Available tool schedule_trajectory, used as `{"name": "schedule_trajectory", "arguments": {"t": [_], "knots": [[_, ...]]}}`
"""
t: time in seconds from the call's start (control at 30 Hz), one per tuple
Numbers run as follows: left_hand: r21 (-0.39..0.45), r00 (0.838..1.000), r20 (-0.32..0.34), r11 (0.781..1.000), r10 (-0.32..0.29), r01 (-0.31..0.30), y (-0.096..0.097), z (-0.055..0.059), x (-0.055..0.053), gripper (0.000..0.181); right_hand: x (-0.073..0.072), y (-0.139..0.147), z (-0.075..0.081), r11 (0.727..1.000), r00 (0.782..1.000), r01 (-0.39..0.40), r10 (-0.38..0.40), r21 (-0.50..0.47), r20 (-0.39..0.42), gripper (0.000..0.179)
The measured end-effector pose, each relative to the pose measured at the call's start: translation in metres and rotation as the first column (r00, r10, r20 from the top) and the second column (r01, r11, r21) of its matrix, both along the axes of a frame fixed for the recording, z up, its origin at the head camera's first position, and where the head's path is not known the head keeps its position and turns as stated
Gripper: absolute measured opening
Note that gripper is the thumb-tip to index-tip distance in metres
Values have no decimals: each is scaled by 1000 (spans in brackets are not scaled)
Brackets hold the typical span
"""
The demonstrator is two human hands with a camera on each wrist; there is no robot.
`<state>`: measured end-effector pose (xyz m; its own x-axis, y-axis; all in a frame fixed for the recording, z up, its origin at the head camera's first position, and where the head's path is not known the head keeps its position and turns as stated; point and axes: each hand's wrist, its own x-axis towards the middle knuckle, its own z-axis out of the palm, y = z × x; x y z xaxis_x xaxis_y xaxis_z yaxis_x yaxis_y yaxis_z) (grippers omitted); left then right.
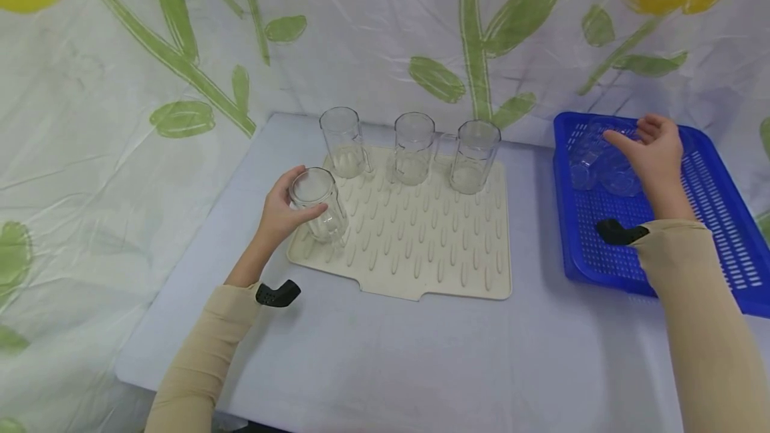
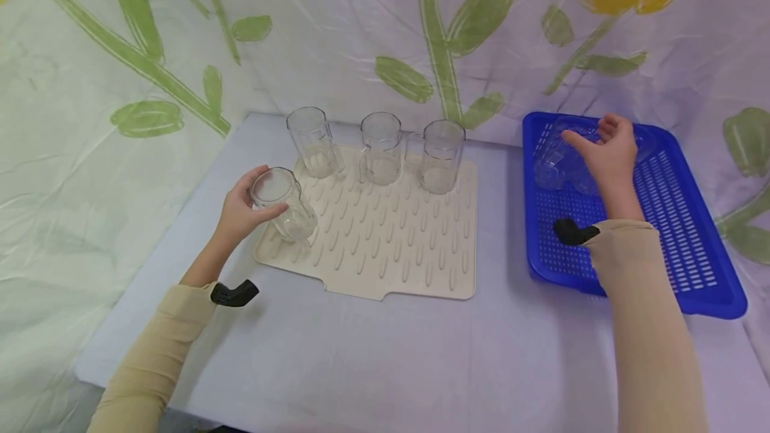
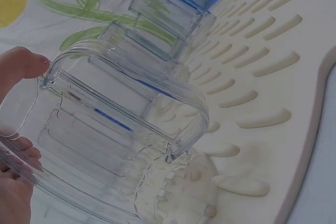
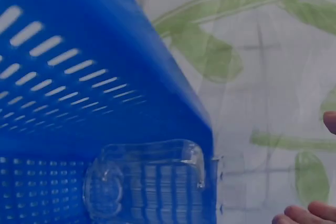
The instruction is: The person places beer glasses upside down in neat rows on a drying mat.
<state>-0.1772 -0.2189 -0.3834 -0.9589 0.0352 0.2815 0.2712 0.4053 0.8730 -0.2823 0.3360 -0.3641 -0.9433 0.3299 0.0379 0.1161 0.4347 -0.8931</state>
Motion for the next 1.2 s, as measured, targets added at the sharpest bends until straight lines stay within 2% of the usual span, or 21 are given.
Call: {"name": "schedule_trajectory", "arguments": {"t": [0.1,0.17,0.2,0.23,0.33,0.37,0.43,0.63,0.9,1.2], "knots": [[-6,1000,-4,1000,1,-1,0,0,0,73,-50,51,-51,999,1000,10,-9,51,-8,85],[-6,1000,-12,1000,-1,1,1,1,0,72,-58,56,-58,995,1000,4,-6,99,17,89],[-4,1000,-13,1000,-1,1,1,1,0,72,-57,53,-56,994,1000,3,-6,114,27,90],[-2,1000,-15,1000,-4,3,1,1,0,72,-49,44,-48,992,999,-8,4,128,36,91],[4,1000,-16,1000,-8,9,2,0,0,71,-7,-3,-6,987,997,-11,-1,163,74,91],[3,1000,-14,1000,-8,8,2,-1,0,72,1,-11,1,984,997,-14,0,178,76,91],[1,1000,-14,1000,-7,7,2,-1,0,72,7,-18,6,980,998,-12,-1,197,67,90],[-3,1000,-25,1000,1,-1,2,-1,0,71,2,-18,0,969,1000,-4,-3,247,30,89],[-4,1000,-20,1000,-6,5,3,1,-2,71,-3,-13,-6,940,1000,-5,5,341,0,84],[-4,1000,-17,1000,-2,2,3,1,-1,71,-4,-13,-3,934,1000,-21,18,357,12,85]]}}
